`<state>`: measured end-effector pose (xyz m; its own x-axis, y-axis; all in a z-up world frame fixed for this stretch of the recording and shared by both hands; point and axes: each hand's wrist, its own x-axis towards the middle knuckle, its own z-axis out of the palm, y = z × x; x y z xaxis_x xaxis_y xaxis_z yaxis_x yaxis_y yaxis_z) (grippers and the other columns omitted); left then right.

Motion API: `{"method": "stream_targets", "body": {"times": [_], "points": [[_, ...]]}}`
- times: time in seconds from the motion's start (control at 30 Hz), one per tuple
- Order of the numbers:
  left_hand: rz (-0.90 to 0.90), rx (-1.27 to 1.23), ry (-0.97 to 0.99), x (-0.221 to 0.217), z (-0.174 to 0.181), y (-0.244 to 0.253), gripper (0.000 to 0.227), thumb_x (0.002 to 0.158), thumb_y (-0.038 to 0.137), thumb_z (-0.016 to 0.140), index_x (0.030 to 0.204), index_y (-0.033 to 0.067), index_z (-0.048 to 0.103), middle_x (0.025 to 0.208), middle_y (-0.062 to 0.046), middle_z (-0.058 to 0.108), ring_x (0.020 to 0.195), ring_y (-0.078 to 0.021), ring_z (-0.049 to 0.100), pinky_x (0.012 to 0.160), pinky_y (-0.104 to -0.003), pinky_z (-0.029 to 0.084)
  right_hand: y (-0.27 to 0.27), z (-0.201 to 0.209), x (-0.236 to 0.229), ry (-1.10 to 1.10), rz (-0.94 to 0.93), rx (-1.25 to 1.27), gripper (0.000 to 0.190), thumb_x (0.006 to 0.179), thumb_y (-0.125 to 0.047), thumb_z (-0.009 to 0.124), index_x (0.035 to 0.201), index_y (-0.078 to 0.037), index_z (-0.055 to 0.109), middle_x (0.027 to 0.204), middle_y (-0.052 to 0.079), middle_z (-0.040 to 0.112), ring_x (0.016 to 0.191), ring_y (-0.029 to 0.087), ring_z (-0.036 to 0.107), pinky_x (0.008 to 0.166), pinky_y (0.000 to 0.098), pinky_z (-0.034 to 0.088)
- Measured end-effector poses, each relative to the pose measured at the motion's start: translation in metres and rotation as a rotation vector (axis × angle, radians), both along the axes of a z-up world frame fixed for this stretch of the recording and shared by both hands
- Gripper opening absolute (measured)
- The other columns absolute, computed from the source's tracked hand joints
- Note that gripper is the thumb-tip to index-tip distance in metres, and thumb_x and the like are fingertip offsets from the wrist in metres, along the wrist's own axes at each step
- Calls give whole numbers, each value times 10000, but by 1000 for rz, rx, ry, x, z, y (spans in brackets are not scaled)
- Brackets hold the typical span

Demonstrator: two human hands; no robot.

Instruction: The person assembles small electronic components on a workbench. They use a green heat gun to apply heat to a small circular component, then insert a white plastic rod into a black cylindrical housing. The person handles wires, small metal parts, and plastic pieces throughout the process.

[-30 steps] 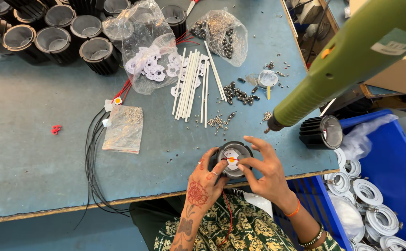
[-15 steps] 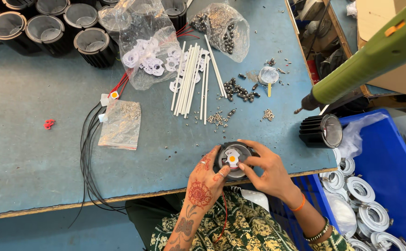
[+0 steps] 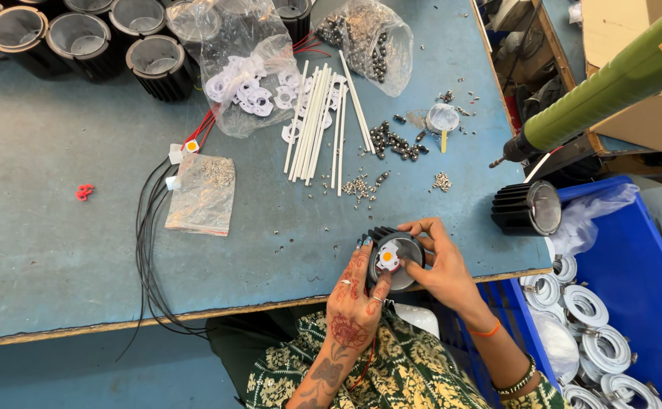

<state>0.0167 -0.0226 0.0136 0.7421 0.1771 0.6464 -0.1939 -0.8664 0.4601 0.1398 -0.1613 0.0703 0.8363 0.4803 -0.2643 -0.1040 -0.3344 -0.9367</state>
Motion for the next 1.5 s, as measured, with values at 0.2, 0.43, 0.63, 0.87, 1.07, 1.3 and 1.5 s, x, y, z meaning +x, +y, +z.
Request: {"method": "stream_targets", "body": {"times": [0.2,0.43,0.63,0.87,1.07,1.3,1.5], "points": [[34,-7,-3,1,-2,-6,181,862,98,744,1042,91,758,1440,-227,556,1255,-428,628,972,-450,574,3,0,4,-179,104,-19,404,789,62,647,1115,-50,435,1273,92,666,1050,147,697,826,310,624],[94,34,48,-1,-2,-12,223,850,97,736,1072,107,761,1431,-234,549,1251,-432,616,955,-448,574,7,-1,6,-217,154,-11,407,783,66,629,1127,-45,442,1262,115,672,1057,141,686,835,315,619],[75,31,29,-6,-2,-19,230,831,86,721,1058,109,747,1402,-251,537,1263,-448,615,948,-437,584,8,-12,2,-341,166,0,416,776,100,575,1150,-34,452,1248,133,700,1134,161,681,971,330,560],[38,-203,131,-1,-3,-17,431,888,97,744,1241,-114,615,1400,-275,544,1061,-402,673,848,-439,578,-3,-8,9,-137,206,16,471,801,57,622,1238,-46,476,1255,113,675,1141,166,635,966,339,542],[29,-466,226,2,5,-15,595,910,145,722,1407,-67,472,1371,-235,568,1084,-392,675,885,-436,560,1,8,10,-198,307,-163,556,759,-21,670,1295,-80,535,1165,98,672,1093,180,657,951,340,548],[-29,-362,297,2,1,-9,448,934,106,656,1354,37,517,1453,-224,515,1234,-400,616,915,-425,570,15,35,19,-486,535,-334,670,717,-85,776,1334,-106,516,1268,113,595,1161,327,627,958,432,513],[-89,-133,248,2,-10,5,469,836,48,720,1265,144,558,1506,-207,471,1296,-414,570,925,-442,580,25,42,13,-759,684,-498,724,717,-35,678,1407,-147,489,1306,109,555,1213,372,577,865,449,549]]}}
